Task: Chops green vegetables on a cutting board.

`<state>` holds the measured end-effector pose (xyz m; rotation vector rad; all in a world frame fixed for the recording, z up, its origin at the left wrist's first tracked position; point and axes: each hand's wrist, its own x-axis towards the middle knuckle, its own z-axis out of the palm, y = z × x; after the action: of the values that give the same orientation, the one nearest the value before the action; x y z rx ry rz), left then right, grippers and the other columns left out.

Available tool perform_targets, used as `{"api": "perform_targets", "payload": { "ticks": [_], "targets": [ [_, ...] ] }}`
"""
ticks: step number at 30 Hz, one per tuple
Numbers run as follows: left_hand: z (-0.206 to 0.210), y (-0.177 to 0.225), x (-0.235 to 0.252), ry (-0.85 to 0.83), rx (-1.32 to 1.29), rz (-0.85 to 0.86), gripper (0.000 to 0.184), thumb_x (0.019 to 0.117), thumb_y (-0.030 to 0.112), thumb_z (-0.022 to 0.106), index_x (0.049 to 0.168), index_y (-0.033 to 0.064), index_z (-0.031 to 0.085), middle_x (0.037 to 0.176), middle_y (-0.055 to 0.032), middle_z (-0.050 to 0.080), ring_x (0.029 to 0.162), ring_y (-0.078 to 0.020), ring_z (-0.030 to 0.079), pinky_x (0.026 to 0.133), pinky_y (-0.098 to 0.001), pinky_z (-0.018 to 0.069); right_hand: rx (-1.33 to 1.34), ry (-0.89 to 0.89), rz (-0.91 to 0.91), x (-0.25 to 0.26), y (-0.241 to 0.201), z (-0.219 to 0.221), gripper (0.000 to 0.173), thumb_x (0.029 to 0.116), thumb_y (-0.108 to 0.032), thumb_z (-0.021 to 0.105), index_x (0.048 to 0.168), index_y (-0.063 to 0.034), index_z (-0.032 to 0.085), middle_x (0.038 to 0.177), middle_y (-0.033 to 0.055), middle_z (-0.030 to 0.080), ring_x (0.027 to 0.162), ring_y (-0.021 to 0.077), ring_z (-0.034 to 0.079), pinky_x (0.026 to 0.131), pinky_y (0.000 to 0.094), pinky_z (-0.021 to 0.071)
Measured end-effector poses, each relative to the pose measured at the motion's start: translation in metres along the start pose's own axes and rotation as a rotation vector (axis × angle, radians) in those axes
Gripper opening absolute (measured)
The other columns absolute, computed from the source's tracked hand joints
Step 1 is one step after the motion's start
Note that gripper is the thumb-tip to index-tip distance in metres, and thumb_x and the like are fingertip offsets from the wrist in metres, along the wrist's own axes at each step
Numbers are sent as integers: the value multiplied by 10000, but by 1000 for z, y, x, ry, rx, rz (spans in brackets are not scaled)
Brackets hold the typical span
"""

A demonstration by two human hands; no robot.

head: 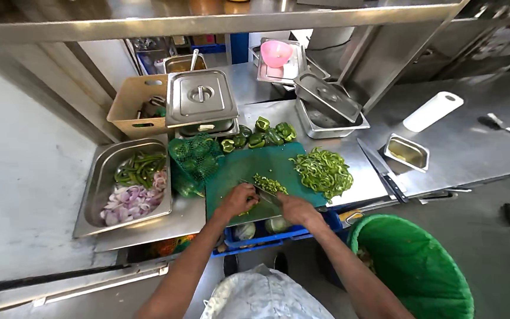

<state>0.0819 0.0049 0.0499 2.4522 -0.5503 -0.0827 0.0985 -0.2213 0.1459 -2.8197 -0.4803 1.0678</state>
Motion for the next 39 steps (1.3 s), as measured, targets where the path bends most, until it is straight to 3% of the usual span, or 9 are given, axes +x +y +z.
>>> {"api": "perform_targets", "payload": {
  "ticks": [6, 12, 15, 18, 21, 27, 32, 36, 39],
  "targets": [
    [3, 0, -1, 26, -10, -30, 112, 938, 218, 752, 969, 117, 790, 1117, -41, 722, 1137, -182, 658, 1047, -375, 529, 123, -24, -26, 28, -4, 36, 457, 1046, -214, 535, 1484, -121, 442, 1190, 238, 681, 1086, 435, 686, 905, 639, 544],
    [4, -3, -4, 80, -24, -7, 104, 936, 196, 753, 965, 103, 791, 1110, -59, 726, 1138, -201, 661, 1043, -384, 531, 71, -64, -17, -12, 7, -2, 356, 1054, -270, 526, 1390, -155, 543, 1192, 202, 680, 1108, 402, 670, 906, 629, 528],
    [8, -3, -7, 91, -40, -25, 110, 943, 203, 746, 964, 106, 792, 1109, -52, 725, 1136, -188, 659, 1046, -375, 530, 155, -64, -7, 8, -6, 37, 492, 1028, -189, 543, 1498, -97, 432, 1268, 253, 647, 1157, 443, 653, 947, 649, 523],
    [7, -2, -11, 121, -39, -39, 174, 929, 309, 767, 988, 147, 793, 1143, -20, 699, 1161, -155, 633, 1046, -358, 529, 169, -11, -22, 19, -11, 49, 483, 1028, -161, 522, 1494, -99, 413, 1248, 244, 659, 1152, 433, 665, 946, 631, 538],
    [2, -1, -21, 135, -41, -59, 372, 805, 461, 857, 1049, 191, 778, 1244, -10, 659, 1258, -157, 575, 1081, -374, 508, 207, -6, -27, 20, -9, 53, 464, 1027, -169, 525, 1477, -111, 425, 1221, 237, 671, 1135, 428, 675, 928, 632, 545],
    [-1, -5, -22, 94, 20, -75, 220, 890, 335, 799, 1024, 161, 781, 1115, -16, 713, 1164, -150, 635, 1038, -349, 531, 168, -15, -14, 16, -8, 48, 432, 1048, -190, 502, 1470, -121, 438, 1238, 238, 666, 1154, 431, 667, 945, 630, 536],
    [-5, -6, -13, 77, -10, -20, 186, 876, 289, 818, 956, 124, 790, 1046, -36, 731, 1090, -178, 667, 1001, -372, 547, -4, -34, 60, -30, -21, 3, 465, 1019, -124, 499, 1482, -150, 461, 1244, 223, 668, 1165, 427, 657, 928, 624, 534],
    [0, -12, -12, 100, -11, 20, 178, 875, 295, 821, 934, 131, 783, 1016, -11, 732, 1075, -162, 665, 998, -360, 544, 103, -10, 19, 11, -22, 40, 498, 1017, -155, 542, 1501, -118, 429, 1263, 242, 659, 1169, 439, 656, 952, 635, 531],
    [1, -14, -12, 122, -4, 31, 183, 881, 305, 813, 941, 136, 779, 1015, -1, 732, 1069, -147, 668, 990, -352, 550, 66, -32, 23, 2, -21, 21, 461, 1025, -166, 535, 1477, -124, 457, 1237, 241, 670, 1159, 440, 660, 946, 638, 527]
  ]
}}
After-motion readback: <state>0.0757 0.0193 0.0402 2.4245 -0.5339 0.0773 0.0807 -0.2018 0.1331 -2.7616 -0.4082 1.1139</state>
